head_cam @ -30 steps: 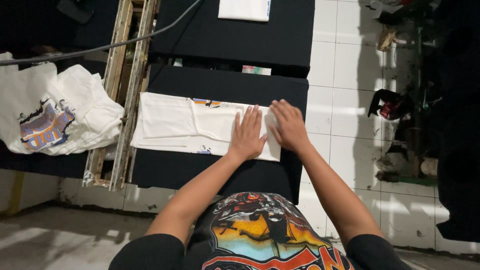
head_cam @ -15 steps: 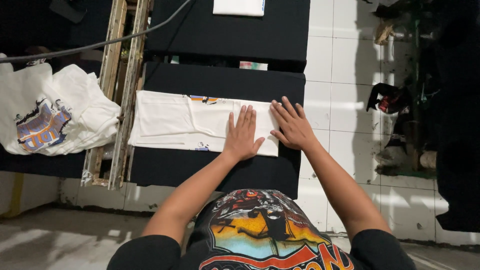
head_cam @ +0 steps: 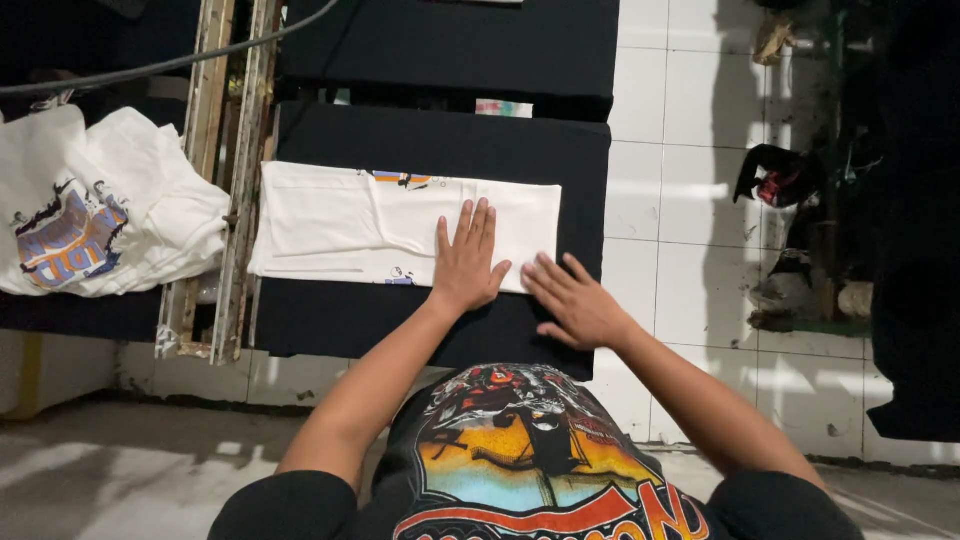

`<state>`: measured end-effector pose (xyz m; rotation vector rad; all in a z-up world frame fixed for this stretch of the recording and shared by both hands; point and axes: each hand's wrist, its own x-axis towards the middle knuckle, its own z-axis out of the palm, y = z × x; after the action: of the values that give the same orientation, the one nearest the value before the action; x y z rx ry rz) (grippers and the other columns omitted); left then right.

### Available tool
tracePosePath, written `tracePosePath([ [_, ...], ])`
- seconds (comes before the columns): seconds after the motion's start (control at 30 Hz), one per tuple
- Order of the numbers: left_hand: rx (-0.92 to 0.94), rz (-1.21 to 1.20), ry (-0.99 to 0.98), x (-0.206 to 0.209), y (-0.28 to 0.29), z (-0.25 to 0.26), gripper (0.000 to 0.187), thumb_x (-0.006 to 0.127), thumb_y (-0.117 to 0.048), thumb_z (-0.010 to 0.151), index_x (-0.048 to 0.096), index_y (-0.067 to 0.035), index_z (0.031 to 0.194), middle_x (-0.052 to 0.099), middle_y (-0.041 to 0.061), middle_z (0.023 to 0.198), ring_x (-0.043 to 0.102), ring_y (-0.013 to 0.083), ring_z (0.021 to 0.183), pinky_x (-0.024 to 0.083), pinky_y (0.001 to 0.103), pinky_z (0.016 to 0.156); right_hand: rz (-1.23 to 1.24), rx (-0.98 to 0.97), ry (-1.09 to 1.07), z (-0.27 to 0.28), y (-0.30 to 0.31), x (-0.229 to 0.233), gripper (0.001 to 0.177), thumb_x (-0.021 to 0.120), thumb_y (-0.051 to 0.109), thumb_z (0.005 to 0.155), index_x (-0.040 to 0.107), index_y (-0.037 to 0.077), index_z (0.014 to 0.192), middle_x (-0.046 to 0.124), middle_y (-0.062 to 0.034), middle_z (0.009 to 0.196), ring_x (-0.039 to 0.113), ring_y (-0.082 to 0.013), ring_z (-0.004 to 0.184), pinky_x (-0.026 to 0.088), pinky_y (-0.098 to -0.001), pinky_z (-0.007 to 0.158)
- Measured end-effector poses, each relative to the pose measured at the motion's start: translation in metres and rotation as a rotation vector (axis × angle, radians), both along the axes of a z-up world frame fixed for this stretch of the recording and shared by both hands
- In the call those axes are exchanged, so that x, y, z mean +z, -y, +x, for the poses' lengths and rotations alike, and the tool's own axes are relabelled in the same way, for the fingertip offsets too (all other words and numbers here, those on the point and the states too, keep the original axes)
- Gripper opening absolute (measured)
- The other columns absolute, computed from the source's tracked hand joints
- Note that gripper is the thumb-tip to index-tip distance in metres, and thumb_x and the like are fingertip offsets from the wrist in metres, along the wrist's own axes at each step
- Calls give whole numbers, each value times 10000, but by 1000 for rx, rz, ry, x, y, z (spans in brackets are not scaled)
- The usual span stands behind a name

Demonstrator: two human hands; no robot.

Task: Folding printed t-shirts on a screen printing station platen.

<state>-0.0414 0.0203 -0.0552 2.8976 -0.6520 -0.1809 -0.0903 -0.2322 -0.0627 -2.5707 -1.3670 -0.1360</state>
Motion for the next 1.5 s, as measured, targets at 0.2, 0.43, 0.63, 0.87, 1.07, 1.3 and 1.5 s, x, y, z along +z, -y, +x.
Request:
tracePosePath([
  [0.2, -7, -41, 63, -2, 4, -1, 884, 323, -593, 1004, 197, 41, 1606, 86, 252, 1700, 11, 413, 1578, 13, 714, 1194, 225, 97, -37, -17, 23, 2, 628, 408, 514, 1040, 559, 50, 1436, 609, -173, 1420, 515, -351, 1392, 255, -565, 1230],
  [0.43, -157, -146, 129, 7, 50, -32, 961, 489, -600, 898, 301, 84, 1547, 321, 305, 1605, 221, 449, 1535, 116, 643, 1233, 317, -174, 14, 69, 9, 1, 596, 473, 381, 1037, 488, 36, 1523, 526, -181, 1516, 391, -382, 1477, 250, -511, 1240],
  [0.63, -219, -37, 91, -13, 45, -57, 983, 302, -695, 935, 266, 55, 1569, 269, 296, 1630, 150, 453, 1548, 14, 637, 1240, 140, 15, -126, 134, -23, -21, 570, 378, 417, 1067, 486, 137, 1552, 522, -110, 1548, 372, -417, 1475, 257, -573, 1215],
  [0.87, -182, -240, 189, -14, 17, -75, 858, 402, -599, 979, 349, 46, 1542, 370, 284, 1570, 289, 427, 1496, 118, 574, 1255, -71, -337, -61, 153, -11, -16, 618, 385, 480, 1072, 426, 163, 1600, 415, -68, 1639, 207, -361, 1567, 115, -534, 1272],
  [1.07, -38, -352, 442, -13, 17, -25, 608, 450, -301, 1005, 447, 58, 1497, 485, 300, 1492, 456, 463, 1399, 261, 615, 1197, -74, -428, 0, 84, -29, -8, 674, 492, 413, 1021, 443, 5, 1555, 353, -222, 1643, 194, -439, 1549, 125, -551, 1264],
  [1.3, 78, -70, -9, 9, 17, 38, 755, 411, -472, 1005, 281, -38, 1609, 214, 197, 1690, 200, 381, 1564, 125, 615, 1251, -6, -628, -28, 47, -51, -33, 819, 425, 514, 1016, 305, -46, 1602, 212, -274, 1680, 72, -517, 1538, 13, -613, 1230],
  [1.5, 116, -51, -1, 22, 1, 31, 824, 439, -509, 1001, 248, 18, 1605, 187, 241, 1686, 96, 420, 1573, 66, 627, 1250, 30, -727, -10, 47, -18, -36, 805, 408, 543, 1046, 357, -55, 1582, 282, -273, 1659, 92, -509, 1543, 6, -585, 1243],
])
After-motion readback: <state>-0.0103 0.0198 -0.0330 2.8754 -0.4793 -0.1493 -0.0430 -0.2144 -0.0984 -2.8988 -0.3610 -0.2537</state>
